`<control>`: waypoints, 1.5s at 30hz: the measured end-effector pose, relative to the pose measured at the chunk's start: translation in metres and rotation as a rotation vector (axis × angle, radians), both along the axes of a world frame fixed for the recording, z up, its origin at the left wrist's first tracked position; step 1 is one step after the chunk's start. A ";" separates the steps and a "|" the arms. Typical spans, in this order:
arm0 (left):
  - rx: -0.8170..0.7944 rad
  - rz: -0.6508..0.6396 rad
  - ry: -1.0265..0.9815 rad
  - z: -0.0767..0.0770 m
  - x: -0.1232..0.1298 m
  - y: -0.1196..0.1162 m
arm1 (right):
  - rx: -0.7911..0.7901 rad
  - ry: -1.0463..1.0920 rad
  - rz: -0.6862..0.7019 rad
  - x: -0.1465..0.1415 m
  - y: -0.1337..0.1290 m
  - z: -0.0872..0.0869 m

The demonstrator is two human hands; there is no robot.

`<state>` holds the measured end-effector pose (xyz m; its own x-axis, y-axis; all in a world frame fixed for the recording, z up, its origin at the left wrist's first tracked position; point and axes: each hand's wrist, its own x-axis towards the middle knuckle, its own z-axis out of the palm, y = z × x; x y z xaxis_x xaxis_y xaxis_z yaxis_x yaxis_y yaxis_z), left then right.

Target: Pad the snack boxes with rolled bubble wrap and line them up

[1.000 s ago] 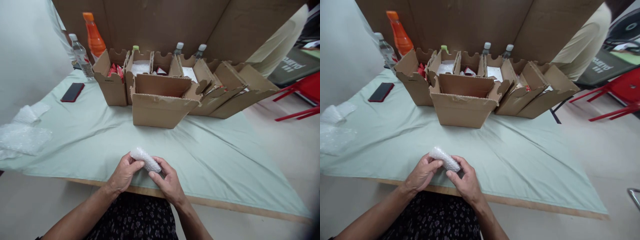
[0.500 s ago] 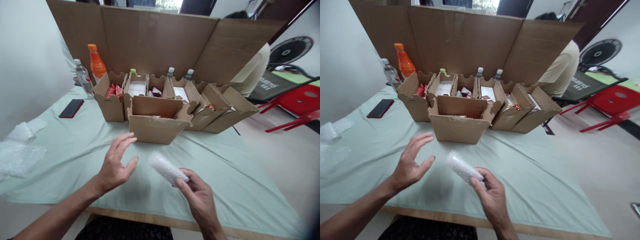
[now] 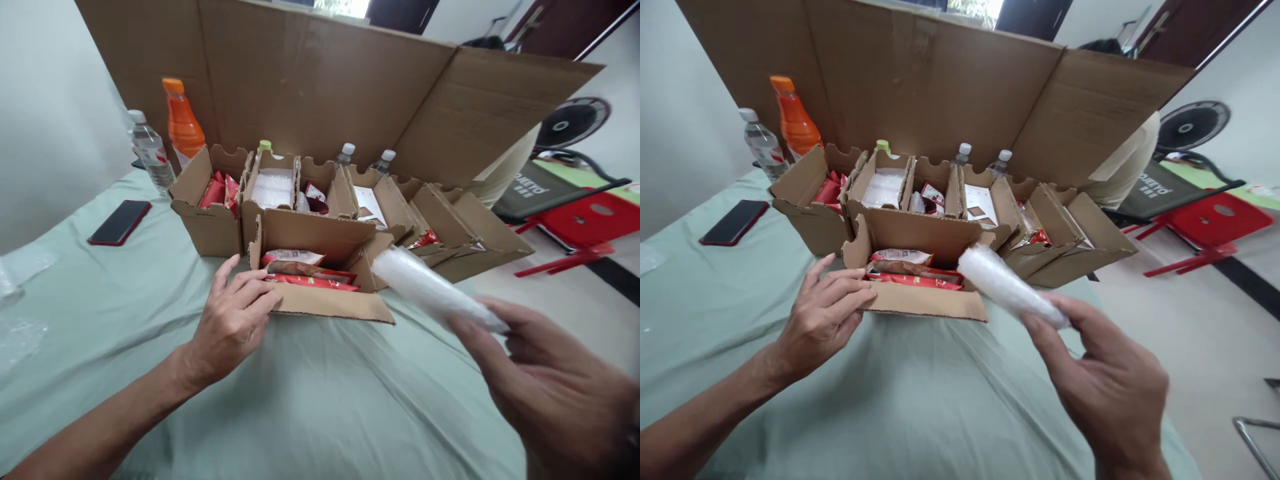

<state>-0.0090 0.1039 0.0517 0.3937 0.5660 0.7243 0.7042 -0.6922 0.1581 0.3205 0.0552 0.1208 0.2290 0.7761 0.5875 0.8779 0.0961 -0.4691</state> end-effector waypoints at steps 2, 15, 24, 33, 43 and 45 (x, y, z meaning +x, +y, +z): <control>-0.009 -0.002 -0.013 -0.002 0.000 -0.001 | -0.026 -0.169 0.117 -0.003 0.026 0.015; -0.043 -0.031 -0.085 -0.005 0.001 0.004 | -0.812 -1.091 0.281 -0.094 0.162 0.012; -0.028 -0.019 -0.091 -0.010 0.002 0.008 | -0.827 -1.099 0.406 -0.095 0.163 -0.002; 0.071 0.045 -0.342 -0.015 -0.012 0.004 | -0.280 -0.716 0.449 -0.041 0.108 0.011; -0.800 -0.030 -0.770 -0.065 -0.002 0.029 | -0.408 0.170 0.502 0.003 0.083 -0.095; -0.859 -0.085 -0.838 -0.068 0.012 0.031 | -0.411 0.321 0.582 -0.016 0.101 -0.108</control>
